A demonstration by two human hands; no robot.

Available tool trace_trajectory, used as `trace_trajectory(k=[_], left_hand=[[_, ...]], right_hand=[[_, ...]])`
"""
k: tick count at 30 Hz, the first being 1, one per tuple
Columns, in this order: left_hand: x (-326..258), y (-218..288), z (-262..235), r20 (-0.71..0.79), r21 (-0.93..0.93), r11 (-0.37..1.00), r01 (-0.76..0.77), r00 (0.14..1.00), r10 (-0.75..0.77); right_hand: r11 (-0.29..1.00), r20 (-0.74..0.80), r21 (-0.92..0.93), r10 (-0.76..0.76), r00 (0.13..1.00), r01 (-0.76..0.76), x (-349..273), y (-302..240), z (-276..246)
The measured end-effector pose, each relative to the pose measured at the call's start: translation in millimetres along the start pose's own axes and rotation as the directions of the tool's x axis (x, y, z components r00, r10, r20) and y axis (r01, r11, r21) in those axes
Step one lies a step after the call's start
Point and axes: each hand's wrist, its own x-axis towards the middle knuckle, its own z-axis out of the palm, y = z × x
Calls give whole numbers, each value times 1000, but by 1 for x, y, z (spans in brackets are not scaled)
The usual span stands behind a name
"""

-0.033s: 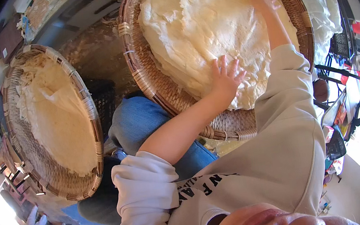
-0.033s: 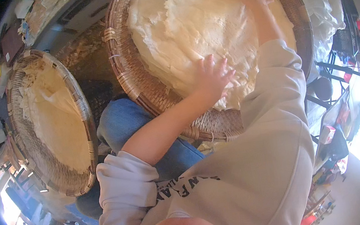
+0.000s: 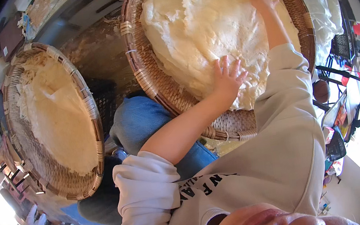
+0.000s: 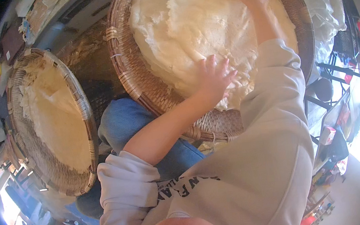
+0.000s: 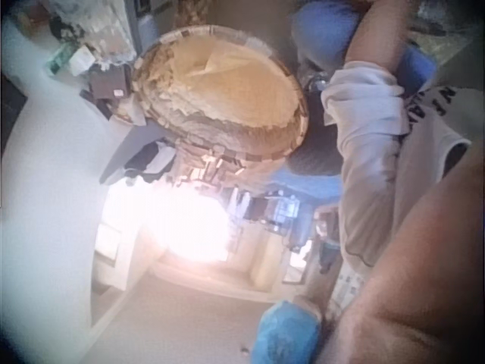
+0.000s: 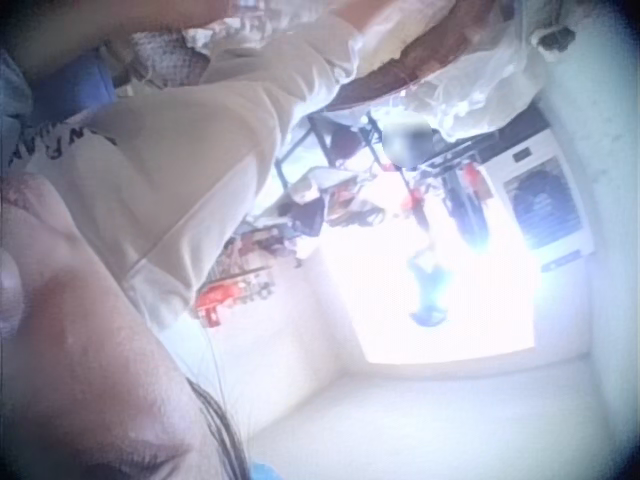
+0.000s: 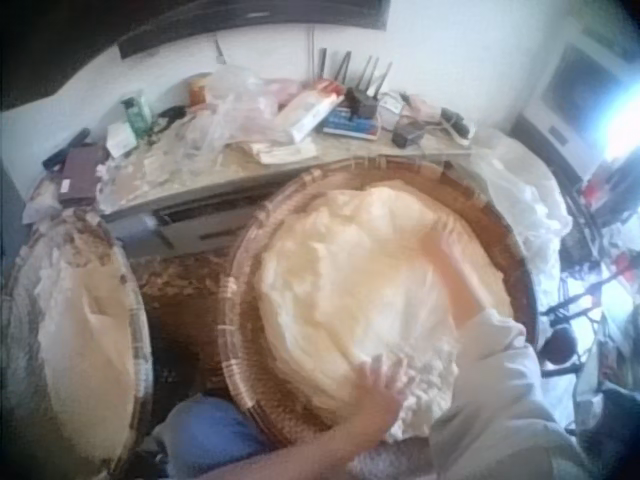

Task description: The person repeatedly lifts, stretches, and folds a large sheet of white dough over a round woven basket. They occasionally spray the dough with water from a green spray bottle and continue to stretch and fold it by hand.

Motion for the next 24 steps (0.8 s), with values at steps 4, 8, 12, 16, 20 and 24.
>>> trace_trajectory(k=[4, 8, 12, 16, 20, 24], left_hand=[[-6, 6, 1, -147, 30, 1000, 9, 989, -4], [-6, 10, -5, 31, 147, 986, 83, 996, -88], [2, 8, -4, 123, 84, 995, 56, 990, -66], [6, 10, 10, -28, -12, 998, 66, 997, -66], [0, 18, 18, -518, -658, 753, -19, 737, -434], [-1, 9, 5, -52, 566, 813, 135, 990, -128]], right_hand=[[890, -85, 362, -265, 960, 278, 9, -40, 13], [945, 133, 275, -218, 967, 175, 25, -62, 7], [882, -141, 430, -143, 980, 190, 22, -91, -10], [791, -169, 171, -564, 808, 587, -12, -127, -7], [761, -103, 440, -484, 869, 476, -12, -143, -8], [791, -346, 213, -488, 802, 573, -21, -109, -20]])
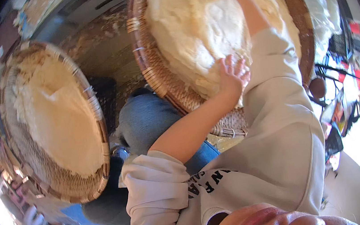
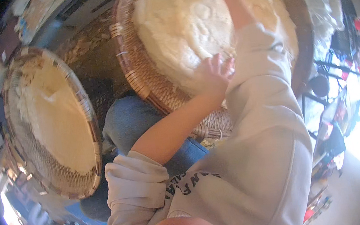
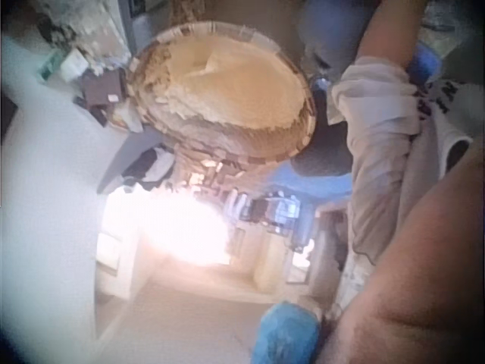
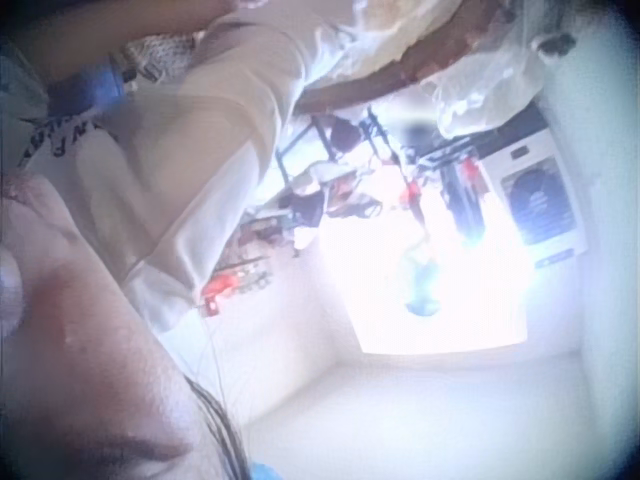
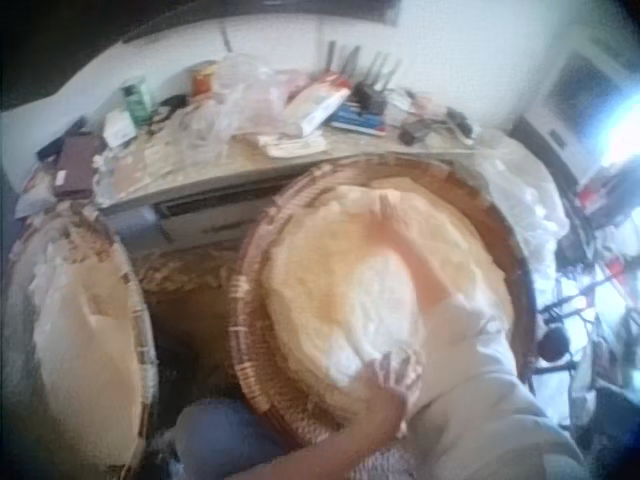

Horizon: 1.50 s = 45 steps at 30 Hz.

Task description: The person repeatedly lifts, stretches, and folds a large sheet of white dough over a round woven basket. They occasionally spray the dough with water from a green spray bottle and continue to stretch and fold it by hand.

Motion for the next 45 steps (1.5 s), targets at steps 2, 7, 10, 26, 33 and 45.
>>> trace_trajectory(k=[2, 7, 10, 26, 33, 45], left_hand=[[3, -12, -6, 22, -148, 987, -58, 998, 61], [5, -25, -20, 149, -422, 894, -148, 962, 229], [2, -24, -17, 154, -450, 875, -177, 950, 272], [-231, -133, 3, -633, -706, 659, -258, 647, -425], [-397, -234, 132, 94, -722, 381, 577, 629, -772], [-298, -279, 131, 257, -714, 95, 694, 386, -886]], right_hand=[[986, -265, 153, 105, 958, -65, -47, 11, -23], [941, 181, -117, 336, 924, -319, -218, 64, -92], [878, 211, -96, 478, 853, -469, -272, 82, -102], [821, -108, 563, 187, 976, -95, -317, 21, -181], [568, -113, 784, -267, 957, 251, -459, -166, -267], [451, -282, 720, -504, 817, 527, -342, -325, -321]])
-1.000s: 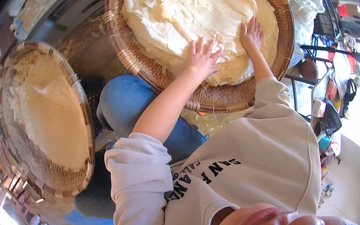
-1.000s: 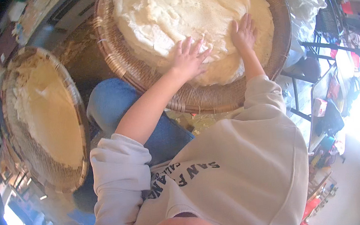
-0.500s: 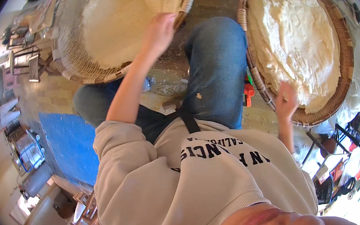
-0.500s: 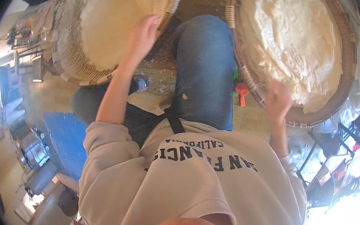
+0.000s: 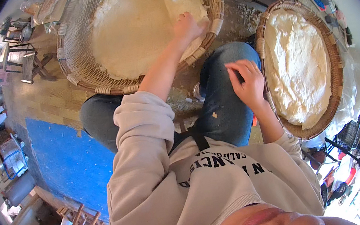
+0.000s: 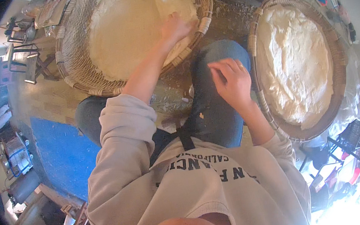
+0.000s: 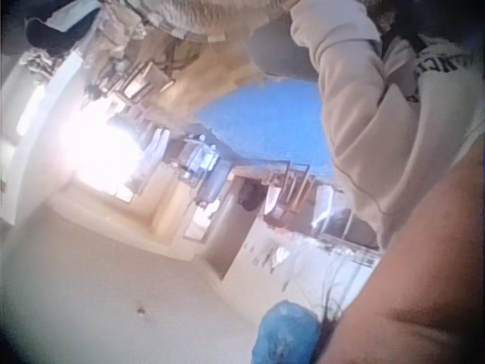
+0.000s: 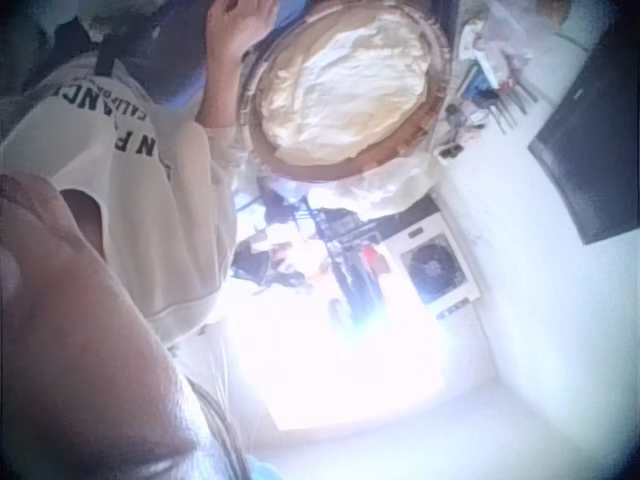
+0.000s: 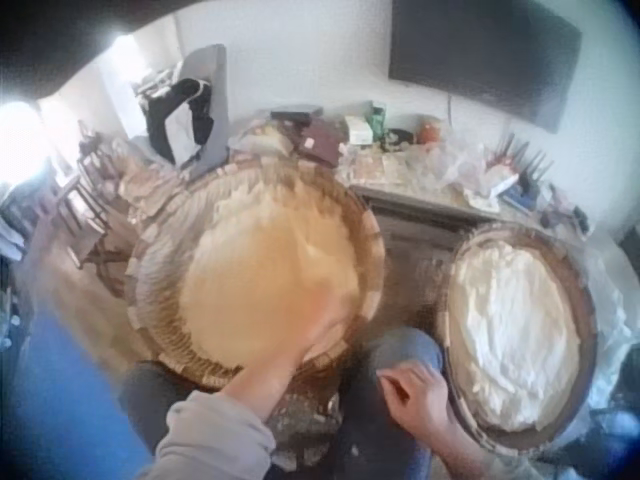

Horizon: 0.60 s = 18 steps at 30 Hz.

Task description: The person repeatedly lifts, stretches, and folds a large sheet of white dough over a round woven basket. They occasionally spray the dough with water from a green spray bottle and continue to stretch and fold it by hand.

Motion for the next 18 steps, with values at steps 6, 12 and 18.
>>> trace_trajectory(k=[6, 12, 18], left_hand=[[3, 0, -1, 161, -84, 996, -32, 986, 46], [-8, -24, 5, 190, -74, 989, -126, 972, 138], [-28, -25, 12, 96, -305, 951, -50, 992, 83]], right_hand=[[987, 205, -128, 126, 971, -101, 136, 23, 65], [924, 458, -295, 359, 813, -242, 224, 69, 120], [918, 567, -355, 361, 741, -175, 228, 104, 154]])
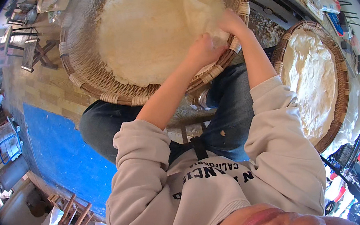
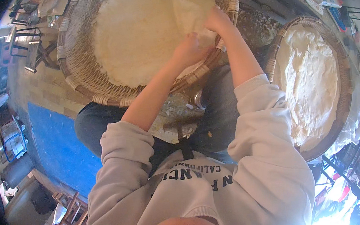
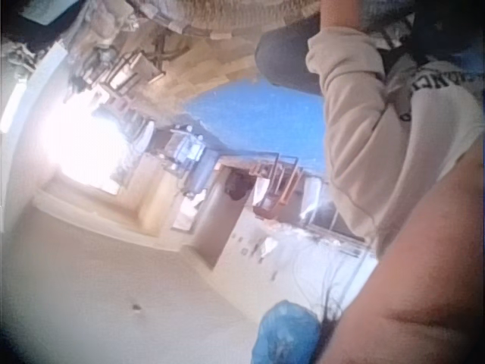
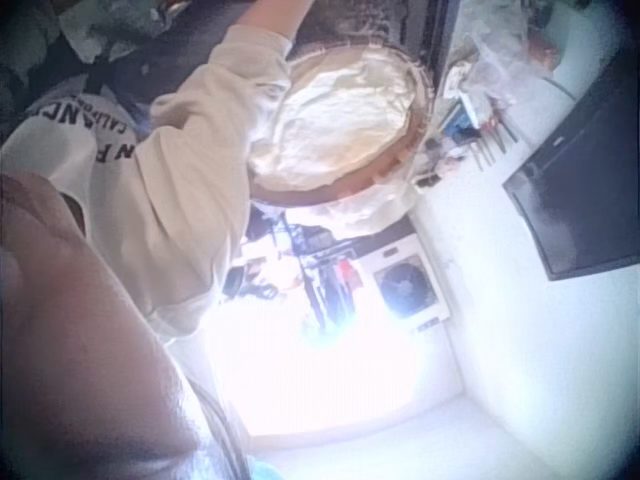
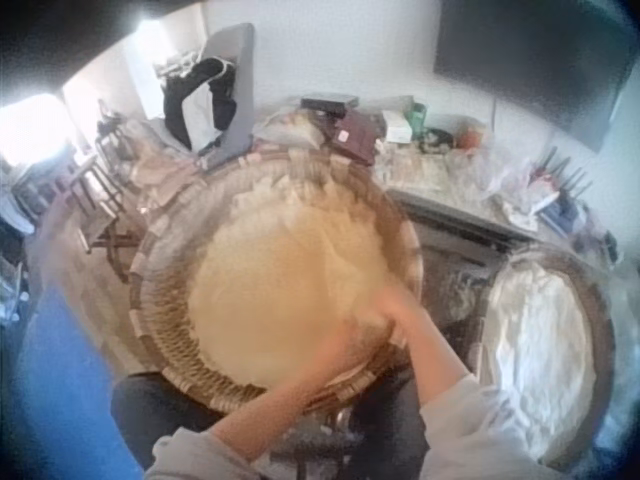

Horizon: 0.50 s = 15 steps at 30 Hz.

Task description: The person repeatedly lifts, stretches, and folds a large sheet of white dough over a round woven basket. They occasionally spray the dough with water from a green spray bottle and continue to stretch and fold it by hand.

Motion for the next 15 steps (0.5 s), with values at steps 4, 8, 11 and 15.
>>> trace_trajectory(k=[4, 8, 11, 15], left_hand=[[-3, 16, -6, -50, -1, 997, 72, 996, -72], [-3, 7, -36, -59, -180, 951, 252, 962, -266], [-9, -24, -66, -63, -476, 799, 368, 891, -449], [-12, -60, -83, -318, -508, 813, 285, 815, -485]], right_hand=[[856, 88, 503, 92, 992, -124, -7, -7, -4], [408, 71, 909, 43, 997, -82, -8, -20, 1], [519, 25, 854, 33, 999, -39, 3, -20, 18], [892, -26, 389, -240, 971, 231, 15, -13, 52]])
